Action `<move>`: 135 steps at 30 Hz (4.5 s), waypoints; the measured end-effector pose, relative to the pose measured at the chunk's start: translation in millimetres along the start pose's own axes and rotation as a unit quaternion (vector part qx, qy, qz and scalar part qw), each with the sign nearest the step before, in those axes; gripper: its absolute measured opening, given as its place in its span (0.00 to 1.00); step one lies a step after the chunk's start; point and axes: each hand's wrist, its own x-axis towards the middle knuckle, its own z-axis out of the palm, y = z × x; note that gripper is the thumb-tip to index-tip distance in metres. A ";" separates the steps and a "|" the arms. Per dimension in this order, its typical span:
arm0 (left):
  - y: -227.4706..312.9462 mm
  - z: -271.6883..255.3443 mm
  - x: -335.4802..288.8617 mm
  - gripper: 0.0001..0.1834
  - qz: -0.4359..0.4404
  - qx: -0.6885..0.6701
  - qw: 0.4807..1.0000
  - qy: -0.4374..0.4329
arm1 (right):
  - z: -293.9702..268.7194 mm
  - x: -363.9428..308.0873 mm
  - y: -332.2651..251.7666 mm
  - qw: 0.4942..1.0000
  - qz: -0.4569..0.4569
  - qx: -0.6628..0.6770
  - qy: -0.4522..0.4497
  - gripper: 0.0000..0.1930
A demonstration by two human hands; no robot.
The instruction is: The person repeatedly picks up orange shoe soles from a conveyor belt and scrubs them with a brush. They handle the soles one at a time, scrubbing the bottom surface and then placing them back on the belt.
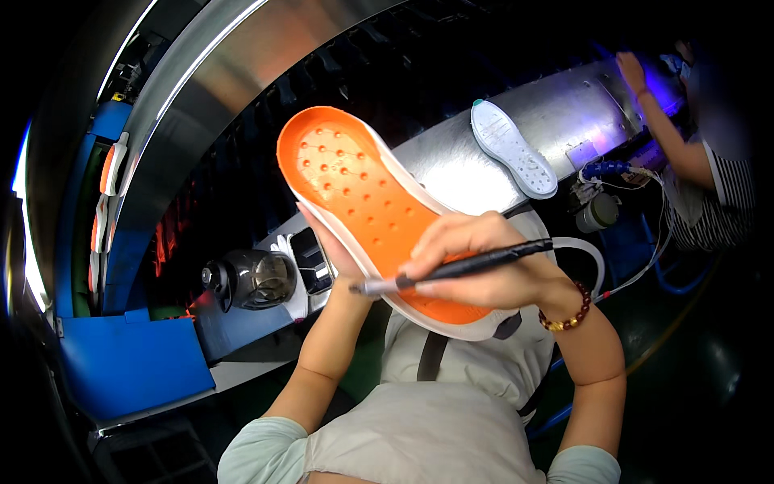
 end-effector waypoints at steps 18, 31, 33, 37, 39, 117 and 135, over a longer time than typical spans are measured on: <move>40.3 19.8 17.8 0.36 0.113 0.234 0.964 0.059 | -15.4 -28.5 4.8 0.999 -0.022 -0.036 -0.019 0.10; 44.8 68.7 41.2 0.36 0.109 0.267 0.956 0.061 | -28.4 -35.5 15.1 0.976 0.053 0.185 0.105 0.09; 50.2 57.5 39.3 0.40 -0.053 0.018 0.982 -0.179 | -19.9 -31.5 13.9 0.956 0.031 0.256 0.142 0.09; -1.6 33.9 -5.8 0.49 0.144 0.142 0.976 -0.078 | 12.5 -17.2 7.6 0.921 0.028 0.332 0.204 0.08; -5.3 31.5 -13.8 0.44 0.135 0.165 0.977 0.004 | 20.8 -22.4 3.8 0.949 0.038 0.255 0.180 0.08; 59.9 -36.1 -8.8 0.26 -0.151 0.309 0.931 0.117 | 4.1 -27.0 -64.4 0.979 -0.037 -0.178 0.088 0.14; -33.2 -13.7 3.3 0.42 -0.201 0.102 0.966 0.124 | 7.7 33.0 33.8 0.879 -0.144 -0.374 0.257 0.03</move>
